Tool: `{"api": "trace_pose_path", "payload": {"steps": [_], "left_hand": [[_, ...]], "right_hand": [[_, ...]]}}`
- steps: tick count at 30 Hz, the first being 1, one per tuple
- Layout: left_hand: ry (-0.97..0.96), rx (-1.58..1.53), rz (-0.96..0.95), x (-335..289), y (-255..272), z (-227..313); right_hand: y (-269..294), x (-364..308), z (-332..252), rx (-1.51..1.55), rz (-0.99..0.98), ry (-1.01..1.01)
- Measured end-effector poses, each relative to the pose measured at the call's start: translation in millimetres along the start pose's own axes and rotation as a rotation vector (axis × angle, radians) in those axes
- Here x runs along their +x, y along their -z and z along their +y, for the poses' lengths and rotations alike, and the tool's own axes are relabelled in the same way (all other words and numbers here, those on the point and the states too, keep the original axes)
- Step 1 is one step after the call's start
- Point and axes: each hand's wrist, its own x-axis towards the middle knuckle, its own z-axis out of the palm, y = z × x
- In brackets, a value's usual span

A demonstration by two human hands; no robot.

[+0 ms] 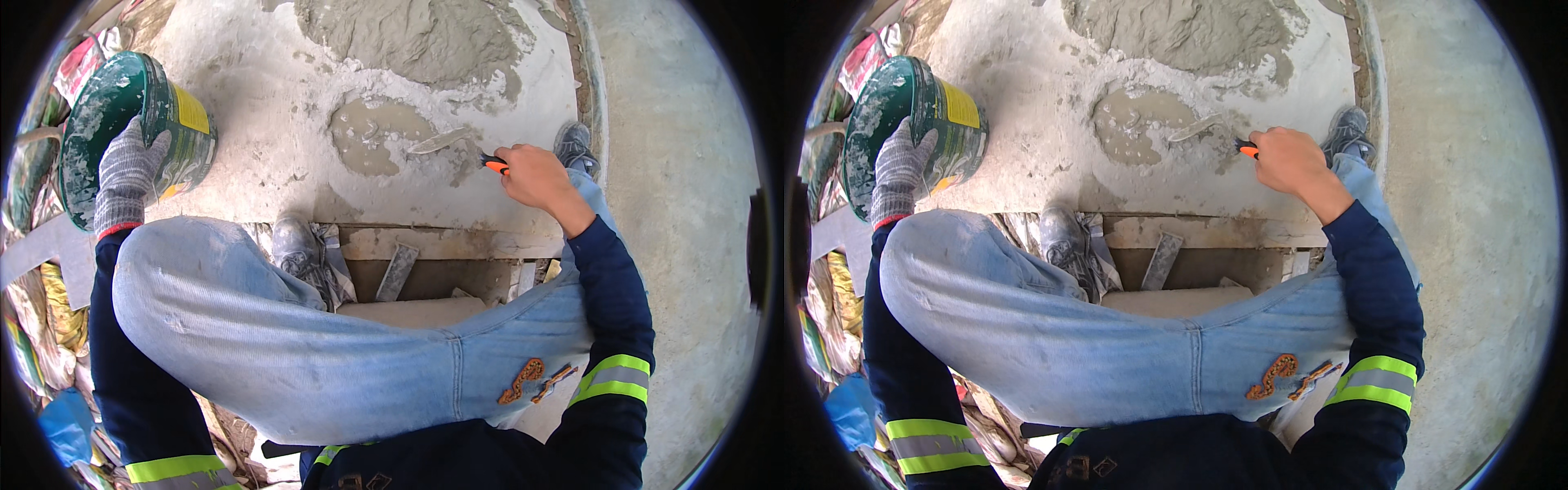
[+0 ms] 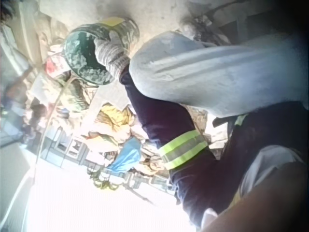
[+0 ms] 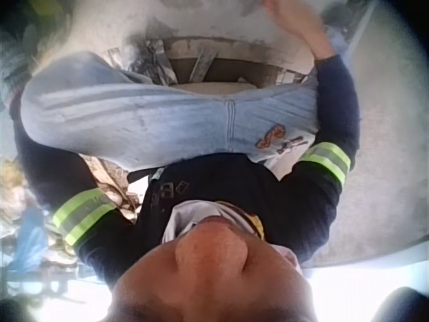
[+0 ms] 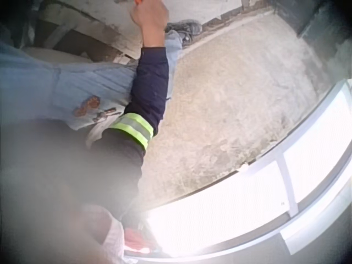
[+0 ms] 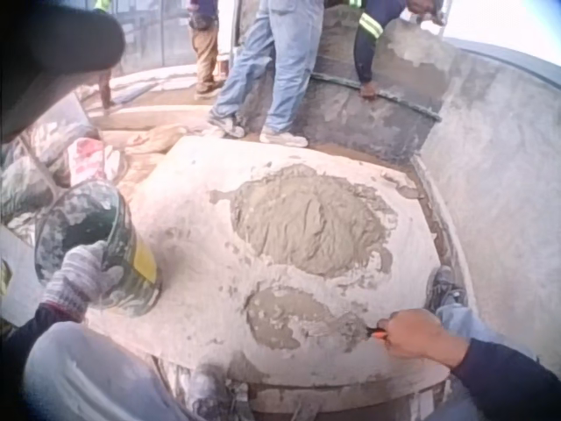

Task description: The person scoops cement from a green bucket using a trowel and applies it to a circular area on the floor. They repeatedly smooth and spread the cement mixture to cover the surface.

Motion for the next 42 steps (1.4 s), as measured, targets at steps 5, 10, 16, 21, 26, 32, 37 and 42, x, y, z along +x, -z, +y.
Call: {"api": "trace_pose_path", "payload": {"steps": [5,10,16,21,26,32,37,42], "left_hand": [[-0.018,-0.005,0.006,1,-1,-4],[-0.006,-0.009,-0.001,0,1,6],[-0.007,0.022,-0.013,4,-8,-4],[-0.023,0.053,0.009,5,-8,-3],[-0.009,0.045,0.016,5,-7,-6],[-0.002,0.043,0.007,9,-13,-6],[0.008,0.032,0.011,3,-9,-5],[-0.006,-0.008,-0.016,7,-11,-2]], "right_hand": [[-11,-11,6,-0.042,-0.059,0.027],[-37,-1,-4,0.0,-0.042,0.091],[-48,20,-30,0.016,0.073,0.153],[-27,25,-39,0.045,0.046,0.083],[-7,19,-32,0.01,-0.017,0.026],[-3,-6,-18,0.041,-0.065,0.039],[0,-16,-36,0.15,-0.141,0.09],[-10,-13,-46,0.112,-0.172,0.141]]}}
